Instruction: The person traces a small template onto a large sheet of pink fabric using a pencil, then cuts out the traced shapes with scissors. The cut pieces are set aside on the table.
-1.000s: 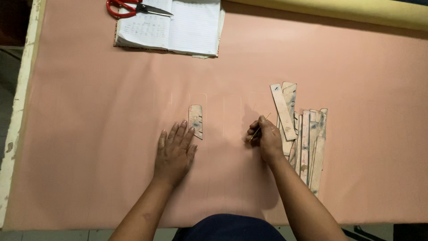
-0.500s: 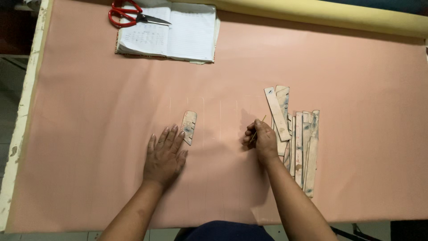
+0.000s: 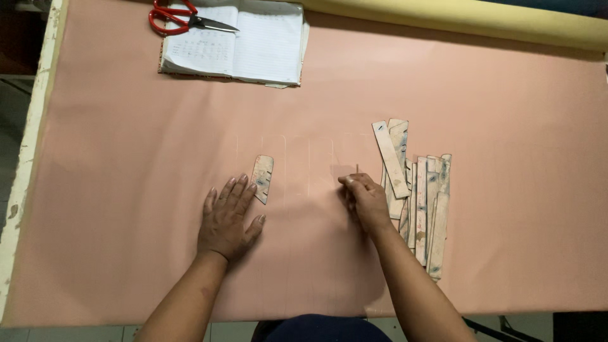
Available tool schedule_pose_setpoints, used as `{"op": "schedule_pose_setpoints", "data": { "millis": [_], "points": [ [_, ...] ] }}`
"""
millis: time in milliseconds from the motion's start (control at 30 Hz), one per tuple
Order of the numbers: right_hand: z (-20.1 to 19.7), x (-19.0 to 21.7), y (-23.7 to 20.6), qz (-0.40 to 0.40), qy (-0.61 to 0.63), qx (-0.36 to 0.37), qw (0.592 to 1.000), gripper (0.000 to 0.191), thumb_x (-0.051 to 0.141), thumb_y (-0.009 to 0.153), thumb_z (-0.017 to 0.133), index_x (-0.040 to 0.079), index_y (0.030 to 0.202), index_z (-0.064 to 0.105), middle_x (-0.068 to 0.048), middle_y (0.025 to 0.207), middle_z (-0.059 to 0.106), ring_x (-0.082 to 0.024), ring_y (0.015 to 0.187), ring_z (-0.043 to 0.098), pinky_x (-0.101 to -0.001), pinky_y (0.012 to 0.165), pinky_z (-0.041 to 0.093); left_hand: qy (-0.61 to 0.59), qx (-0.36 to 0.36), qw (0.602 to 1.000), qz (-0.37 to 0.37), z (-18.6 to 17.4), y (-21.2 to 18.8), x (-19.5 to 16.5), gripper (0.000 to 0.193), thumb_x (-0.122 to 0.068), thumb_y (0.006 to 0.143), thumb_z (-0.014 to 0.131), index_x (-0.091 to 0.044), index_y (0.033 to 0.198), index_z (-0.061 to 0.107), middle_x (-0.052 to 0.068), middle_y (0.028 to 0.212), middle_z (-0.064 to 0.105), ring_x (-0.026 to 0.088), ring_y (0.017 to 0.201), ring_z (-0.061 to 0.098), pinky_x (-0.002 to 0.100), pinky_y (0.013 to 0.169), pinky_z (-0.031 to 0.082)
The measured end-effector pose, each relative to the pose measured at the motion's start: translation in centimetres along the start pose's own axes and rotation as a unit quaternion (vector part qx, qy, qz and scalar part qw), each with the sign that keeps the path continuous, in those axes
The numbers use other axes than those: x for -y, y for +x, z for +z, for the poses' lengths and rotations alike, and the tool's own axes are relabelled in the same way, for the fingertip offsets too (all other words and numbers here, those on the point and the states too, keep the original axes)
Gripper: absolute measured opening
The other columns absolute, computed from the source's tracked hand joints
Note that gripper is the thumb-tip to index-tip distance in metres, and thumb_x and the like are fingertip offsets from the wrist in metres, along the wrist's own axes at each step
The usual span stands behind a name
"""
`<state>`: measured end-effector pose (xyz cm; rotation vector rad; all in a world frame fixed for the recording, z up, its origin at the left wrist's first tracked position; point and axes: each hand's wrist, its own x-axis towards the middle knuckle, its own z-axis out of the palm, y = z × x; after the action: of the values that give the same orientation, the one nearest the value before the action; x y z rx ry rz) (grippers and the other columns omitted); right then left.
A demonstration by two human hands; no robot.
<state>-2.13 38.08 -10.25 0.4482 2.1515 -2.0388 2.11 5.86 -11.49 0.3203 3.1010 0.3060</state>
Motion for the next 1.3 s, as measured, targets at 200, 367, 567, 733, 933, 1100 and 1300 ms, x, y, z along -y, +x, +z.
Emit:
{"op": "schedule_pose_setpoints", "data": {
  "millis": [200, 367, 567, 733, 933, 1100, 1300],
  "points": [
    [0.7, 0.2, -0.6, -0.048, -0.026, 0.008, 0.998, 0.034, 0.03, 0.109, 0.053, 0.003, 0.108, 0.073, -0.001, 0.081, 0.06, -0.008, 0.07, 0.056, -0.0228, 0.062, 0.049, 0.016, 0.006, 1.0, 0.0, 0.2, 0.0, 0.0, 0.076, -0.06, 0.089, 0.047, -0.027, 0.155, 0.03, -0.003, 0.165, 0.024, 0.016, 0.152, 0.018, 0.047, 0.123, 0.01],
    [2.1, -0.3, -0.2, -0.04, -0.022, 0.034, 0.998, 0.02, 0.017, 0.099, 0.061, 0.003, 0.111, 0.069, -0.003, 0.093, 0.07, -0.007, 0.079, 0.064, -0.0229, 0.069, 0.056, 0.02, 0.005, 1.0, -0.004, 0.2, 0.1, -0.1, 0.075, -0.06, 0.089, 0.047, -0.027, 0.155, 0.032, -0.003, 0.165, 0.025, 0.016, 0.152, 0.02, 0.046, 0.123, 0.01],
    [2.3, -0.8, -0.1, -0.132, -0.141, 0.018, 0.981, 0.019, 0.013, 0.1, 0.062, 0.0, 0.111, 0.071, -0.008, 0.098, 0.075, -0.013, 0.089, 0.07, -0.0248, 0.079, 0.056, 0.007, 0.009, 1.0, -0.014, 0.1, 0.0, -0.2, 0.074, -0.06, 0.089, 0.047, -0.028, 0.154, 0.033, -0.004, 0.164, 0.027, 0.015, 0.151, 0.02, 0.045, 0.124, 0.01],
    [2.6, -0.6, -0.3, -0.145, -0.156, 0.02, 0.977, 0.02, 0.015, 0.1, 0.062, 0.0, 0.111, 0.07, -0.007, 0.1, 0.075, -0.011, 0.09, 0.071, -0.0243, 0.08, 0.057, 0.003, -0.013, 1.0, -0.003, 0.0, 0.0, -0.3, 0.072, -0.058, 0.09, 0.047, -0.027, 0.154, 0.033, -0.002, 0.163, 0.027, 0.016, 0.149, 0.021, 0.046, 0.122, 0.01],
    [2.9, -0.4, -0.5, -0.121, -0.17, 0.01, 0.978, 0.019, 0.013, 0.1, 0.063, -0.001, 0.107, 0.073, -0.01, 0.094, 0.076, -0.013, 0.083, 0.07, -0.0254, 0.074, 0.057, 0.001, 0.01, 1.0, -0.013, -0.3, -0.1, -0.3, 0.074, -0.058, 0.089, 0.049, -0.027, 0.154, 0.033, -0.002, 0.164, 0.027, 0.016, 0.151, 0.021, 0.047, 0.124, 0.011],
    [2.5, -0.7, 0.0, -0.147, -0.196, 0.005, 0.97, 0.017, 0.011, 0.1, 0.062, 0.0, 0.108, 0.071, -0.007, 0.096, 0.076, -0.01, 0.086, 0.071, -0.0229, 0.077, 0.057, -0.006, 0.015, 1.0, -0.016, -0.3, 0.1, -0.3, 0.074, -0.059, 0.089, 0.049, -0.028, 0.154, 0.033, -0.003, 0.163, 0.027, 0.016, 0.15, 0.021, 0.046, 0.123, 0.01],
    [2.3, -1.2, 0.7, -0.148, -0.102, 0.009, 0.984, 0.02, 0.013, 0.101, 0.062, 0.0, 0.114, 0.07, -0.007, 0.097, 0.075, -0.011, 0.087, 0.069, -0.0245, 0.077, 0.056, 0.006, 0.008, 1.0, -0.013, -0.4, -0.1, -0.4, 0.074, -0.058, 0.089, 0.049, -0.027, 0.154, 0.033, -0.003, 0.164, 0.027, 0.015, 0.151, 0.02, 0.047, 0.123, 0.011]
  ]
}}
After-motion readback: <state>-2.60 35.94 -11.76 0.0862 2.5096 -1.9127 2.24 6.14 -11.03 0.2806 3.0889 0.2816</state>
